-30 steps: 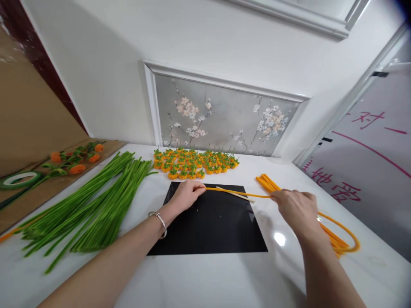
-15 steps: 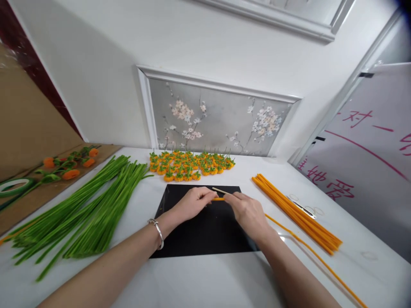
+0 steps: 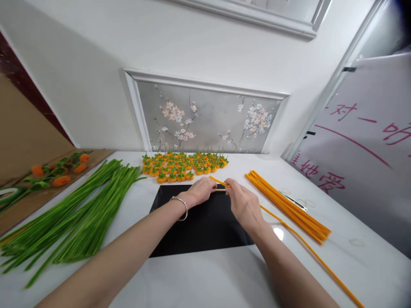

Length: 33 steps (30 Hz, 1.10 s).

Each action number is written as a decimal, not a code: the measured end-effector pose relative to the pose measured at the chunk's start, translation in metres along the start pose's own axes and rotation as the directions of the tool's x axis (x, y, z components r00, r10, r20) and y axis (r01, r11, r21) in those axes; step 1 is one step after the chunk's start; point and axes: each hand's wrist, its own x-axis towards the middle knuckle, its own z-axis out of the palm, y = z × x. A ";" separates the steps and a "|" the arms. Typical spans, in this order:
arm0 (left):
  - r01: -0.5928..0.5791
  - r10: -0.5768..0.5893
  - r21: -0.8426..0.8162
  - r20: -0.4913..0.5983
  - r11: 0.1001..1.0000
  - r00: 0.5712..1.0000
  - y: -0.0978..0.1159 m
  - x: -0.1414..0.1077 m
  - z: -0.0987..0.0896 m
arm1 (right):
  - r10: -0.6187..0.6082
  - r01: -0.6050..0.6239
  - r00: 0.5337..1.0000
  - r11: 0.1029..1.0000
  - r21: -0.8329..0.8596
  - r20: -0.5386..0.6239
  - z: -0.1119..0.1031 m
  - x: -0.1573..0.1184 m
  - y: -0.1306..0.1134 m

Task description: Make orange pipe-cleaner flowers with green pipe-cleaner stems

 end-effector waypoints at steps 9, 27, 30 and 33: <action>0.112 -0.065 -0.145 0.297 0.983 0.953 0.022 -0.079 -0.045 | -0.214 0.162 0.962 0.948 0.275 0.170 -0.006 0.002 0.003; 0.261 -0.012 -0.539 0.421 0.801 0.907 0.029 -0.106 -0.036 | -0.207 -0.135 0.878 0.759 0.637 0.432 0.018 -0.009 -0.006; 0.257 -0.032 -0.531 0.396 0.807 0.918 0.031 -0.106 -0.035 | -0.219 -0.098 0.876 0.791 0.604 0.429 0.018 -0.011 -0.011; 0.238 -0.039 -0.528 0.359 0.815 0.932 0.032 -0.105 -0.032 | -0.232 -0.042 0.872 0.841 0.539 0.430 0.016 -0.012 -0.013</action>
